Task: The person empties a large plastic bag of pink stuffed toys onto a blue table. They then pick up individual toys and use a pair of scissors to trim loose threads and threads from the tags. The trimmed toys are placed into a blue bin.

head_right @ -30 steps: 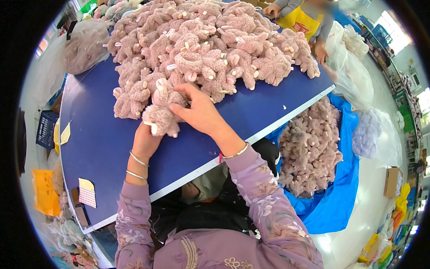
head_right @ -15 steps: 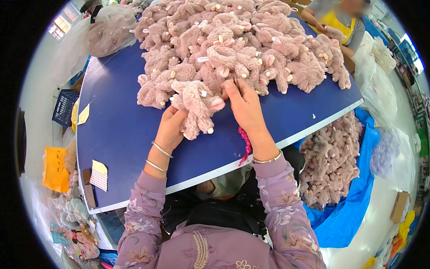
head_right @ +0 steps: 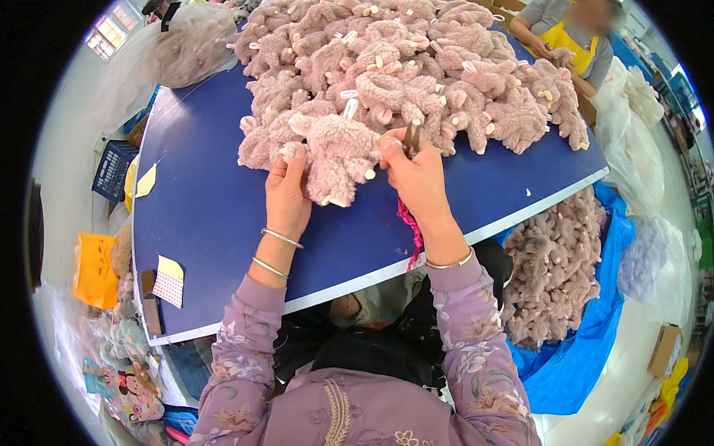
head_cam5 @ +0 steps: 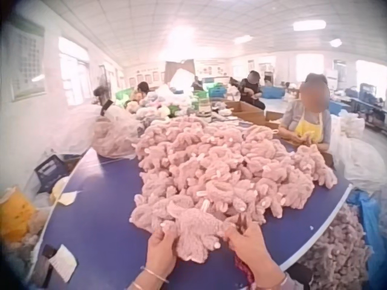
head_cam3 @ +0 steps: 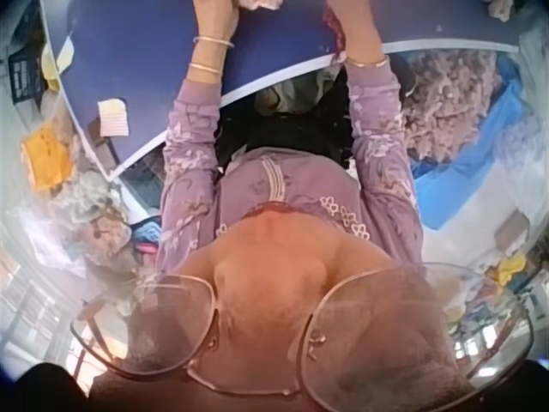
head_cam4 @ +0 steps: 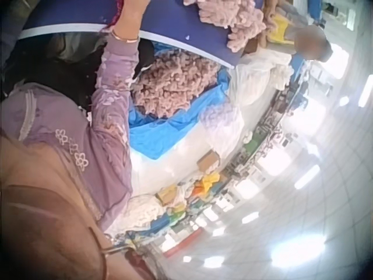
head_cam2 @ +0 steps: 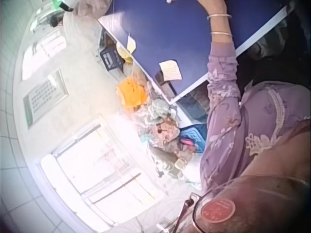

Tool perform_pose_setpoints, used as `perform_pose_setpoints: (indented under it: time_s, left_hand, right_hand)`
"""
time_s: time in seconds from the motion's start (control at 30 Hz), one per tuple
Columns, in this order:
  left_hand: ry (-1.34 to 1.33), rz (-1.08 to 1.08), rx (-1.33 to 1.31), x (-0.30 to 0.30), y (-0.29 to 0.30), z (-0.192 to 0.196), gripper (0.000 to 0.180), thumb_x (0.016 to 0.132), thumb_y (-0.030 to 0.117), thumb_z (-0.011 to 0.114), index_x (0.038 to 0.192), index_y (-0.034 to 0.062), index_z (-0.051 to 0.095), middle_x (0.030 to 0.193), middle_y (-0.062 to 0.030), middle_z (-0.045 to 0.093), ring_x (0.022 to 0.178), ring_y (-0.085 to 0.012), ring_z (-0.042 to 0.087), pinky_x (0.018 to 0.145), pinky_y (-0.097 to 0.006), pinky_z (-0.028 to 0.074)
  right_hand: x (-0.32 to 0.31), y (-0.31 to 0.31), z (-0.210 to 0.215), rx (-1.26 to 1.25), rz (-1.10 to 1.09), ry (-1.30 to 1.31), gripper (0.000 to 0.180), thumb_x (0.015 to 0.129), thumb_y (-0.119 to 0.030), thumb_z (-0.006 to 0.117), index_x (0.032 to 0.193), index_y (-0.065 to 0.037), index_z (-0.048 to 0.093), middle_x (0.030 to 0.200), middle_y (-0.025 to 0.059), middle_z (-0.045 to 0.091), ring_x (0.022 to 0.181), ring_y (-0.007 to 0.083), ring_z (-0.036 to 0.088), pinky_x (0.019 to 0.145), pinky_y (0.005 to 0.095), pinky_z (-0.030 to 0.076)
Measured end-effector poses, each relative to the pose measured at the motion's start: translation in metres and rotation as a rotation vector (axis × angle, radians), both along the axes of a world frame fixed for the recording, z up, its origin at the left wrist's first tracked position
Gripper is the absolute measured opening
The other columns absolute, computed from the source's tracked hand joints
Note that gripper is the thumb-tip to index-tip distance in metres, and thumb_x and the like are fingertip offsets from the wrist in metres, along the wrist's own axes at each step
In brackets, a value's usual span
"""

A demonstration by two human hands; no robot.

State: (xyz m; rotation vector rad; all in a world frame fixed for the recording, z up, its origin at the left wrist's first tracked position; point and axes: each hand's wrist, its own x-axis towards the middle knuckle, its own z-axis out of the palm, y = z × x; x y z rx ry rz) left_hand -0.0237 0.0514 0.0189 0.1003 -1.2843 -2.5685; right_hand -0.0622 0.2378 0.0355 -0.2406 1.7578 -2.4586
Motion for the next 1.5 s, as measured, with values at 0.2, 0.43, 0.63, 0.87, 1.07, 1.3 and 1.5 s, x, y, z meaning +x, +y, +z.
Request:
perform_pose_setpoints:
  time_s: [0.2,0.43,0.63,0.87,1.07,1.3,1.5]
  left_hand:
    - [0.028,0.099,0.028,0.0,0.0,0.0,0.028,0.095,0.012,0.058,0.12,0.0017,0.051,0.112,-0.0067,0.061,0.098,-0.0147,0.061,0.084,-0.029,0.052]
    - [0.036,0.133,0.057,0.001,0.002,0.004,0.032,0.095,0.012,0.058,0.124,0.0007,0.05,0.118,-0.0078,0.059,0.106,-0.0177,0.059,0.091,-0.033,0.051]
    - [0.017,0.045,0.06,0.003,0.005,0.003,0.009,0.093,0.004,0.057,0.096,0.01,0.051,0.094,-0.0001,0.058,0.087,-0.0105,0.058,0.077,-0.028,0.051]
    - [0.053,0.036,0.085,0.0,-0.007,-0.001,0.014,0.093,0.0,0.056,0.091,0.0118,0.048,0.09,0.0019,0.055,0.083,-0.0078,0.056,0.072,-0.026,0.05]
    - [0.033,0.022,0.032,0.007,0.004,0.008,0.016,0.091,0.001,0.059,0.093,0.0131,0.049,0.095,0.0014,0.058,0.081,-0.0073,0.056,0.068,-0.023,0.048]
    - [0.068,0.018,-0.132,0.007,0.005,-0.004,0.019,0.088,0.001,0.063,0.093,0.0131,0.049,0.09,0.0041,0.056,0.072,-0.0026,0.051,0.059,-0.017,0.04]
    - [0.033,0.006,-0.217,0.011,0.004,-0.005,0.02,0.087,0.002,0.065,0.094,0.0115,0.049,0.088,0.0055,0.052,0.073,-0.0016,0.049,0.059,-0.017,0.04]
  right_hand:
    - [0.001,-0.002,0.01,-0.057,0.035,-0.14,0.013,0.092,-0.016,0.06,0.091,-0.004,0.057,0.072,0.0031,0.059,0.045,0.0017,0.034,0.039,0.0203,0.025]
    - [0.024,-0.023,0.006,0.44,-0.021,0.391,0.028,0.076,-0.015,0.077,0.09,-0.003,0.055,0.071,-0.0014,0.056,0.055,0.0017,0.038,0.049,0.0199,0.033]
    - [0.025,-0.025,0.005,0.484,-0.025,0.42,0.024,0.079,-0.007,0.07,0.096,0.0,0.055,0.07,0.0004,0.055,0.059,0.0038,0.045,0.053,0.0207,0.038]
    - [0.02,-0.018,-0.001,0.202,0.197,0.197,0.025,0.084,-0.009,0.068,0.103,0.004,0.057,0.077,0.0008,0.06,0.066,0.005,0.051,0.061,0.0203,0.043]
    - [0.014,-0.018,0.001,0.125,0.049,0.175,0.033,0.084,-0.01,0.071,0.11,0.001,0.054,0.083,-0.0006,0.058,0.071,0.0041,0.05,0.063,0.0192,0.042]
    - [0.013,-0.021,-0.002,0.038,0.024,0.171,0.025,0.083,-0.008,0.072,0.103,0.0,0.059,0.083,-0.0032,0.057,0.071,0.0026,0.048,0.062,0.0187,0.04]
    - [0.016,-0.018,0.004,0.119,0.019,0.115,0.016,0.089,-0.014,0.067,0.095,0.0,0.062,0.075,-0.0032,0.057,0.068,0.0038,0.05,0.061,0.0201,0.041]
